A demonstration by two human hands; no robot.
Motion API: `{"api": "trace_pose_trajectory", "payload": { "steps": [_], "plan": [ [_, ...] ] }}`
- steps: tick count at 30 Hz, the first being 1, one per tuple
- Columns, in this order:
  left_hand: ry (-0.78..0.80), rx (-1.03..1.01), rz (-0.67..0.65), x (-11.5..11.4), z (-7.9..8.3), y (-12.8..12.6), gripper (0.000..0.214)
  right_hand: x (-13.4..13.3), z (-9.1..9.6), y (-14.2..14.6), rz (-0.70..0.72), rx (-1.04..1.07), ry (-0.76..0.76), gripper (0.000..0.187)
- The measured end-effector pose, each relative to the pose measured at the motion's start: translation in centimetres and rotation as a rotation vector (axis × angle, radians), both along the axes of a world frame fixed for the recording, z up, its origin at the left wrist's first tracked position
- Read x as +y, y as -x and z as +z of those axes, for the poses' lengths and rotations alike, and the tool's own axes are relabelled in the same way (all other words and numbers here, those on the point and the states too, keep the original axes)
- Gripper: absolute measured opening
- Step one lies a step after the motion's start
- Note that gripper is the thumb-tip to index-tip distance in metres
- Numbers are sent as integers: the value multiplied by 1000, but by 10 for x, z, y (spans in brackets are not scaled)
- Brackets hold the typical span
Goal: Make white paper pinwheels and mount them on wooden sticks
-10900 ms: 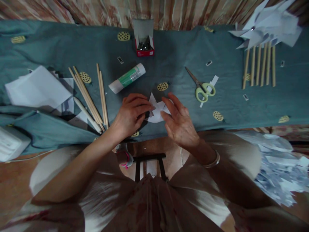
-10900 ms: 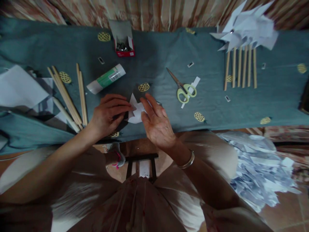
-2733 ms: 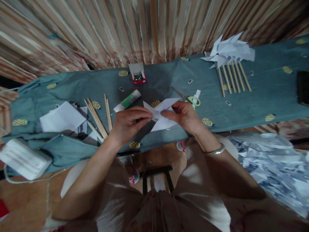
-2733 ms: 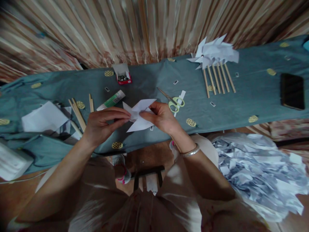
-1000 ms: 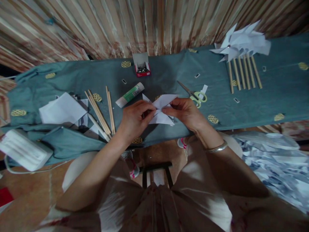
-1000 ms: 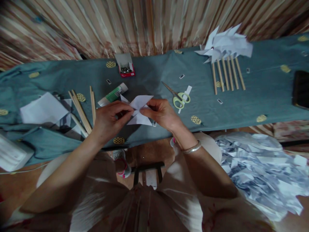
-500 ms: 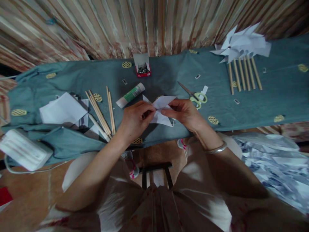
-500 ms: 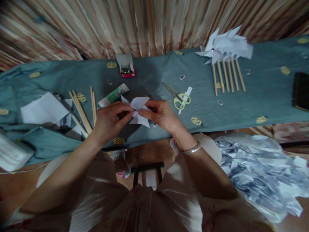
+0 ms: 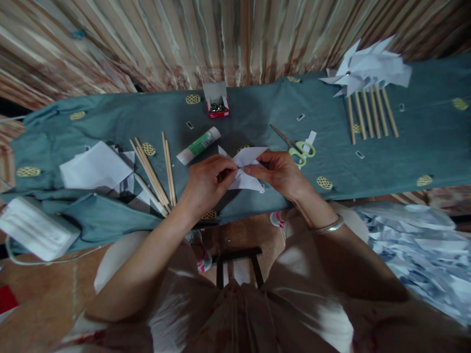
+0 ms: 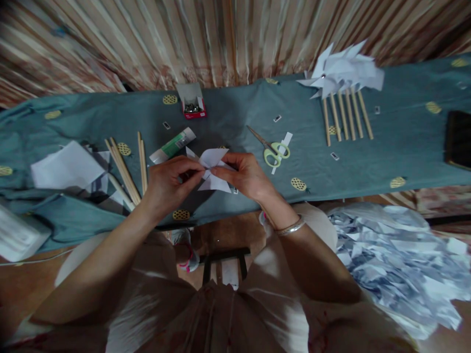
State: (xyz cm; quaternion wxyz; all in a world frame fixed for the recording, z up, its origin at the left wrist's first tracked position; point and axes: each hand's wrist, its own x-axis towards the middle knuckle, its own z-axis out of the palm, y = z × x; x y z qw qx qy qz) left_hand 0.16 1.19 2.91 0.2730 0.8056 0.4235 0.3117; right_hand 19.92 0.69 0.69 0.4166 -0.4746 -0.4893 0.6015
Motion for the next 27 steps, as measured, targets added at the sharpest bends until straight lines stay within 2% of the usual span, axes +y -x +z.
{"api": "trace_pose_trajectory", "payload": {
  "steps": [6,8,10,11,12,15,17,22,27],
  "plan": [
    [14,-36,67,0,5,1,9,1,1,3,-106,36,83,26],
    [-13,-117,154,2,2,0,28,2,3,5,-155,66,109,27],
    [16,-271,248,2,-5,-3,62,3,6,7,-201,111,119,28],
    [90,-353,287,2,-9,-6,73,4,6,8,-217,132,120,28],
    [195,-442,302,2,-12,-10,74,4,7,9,-228,149,118,28],
    [554,-661,215,-3,-18,-22,57,4,7,13,-228,168,100,29],
    [680,-754,205,-6,-17,-28,48,3,7,16,-218,175,101,30],
    [745,-870,274,-7,-11,-33,34,1,10,20,-235,185,138,32],
    [719,-889,315,-6,-13,-31,26,0,9,22,-229,179,148,27]
  ]
}}
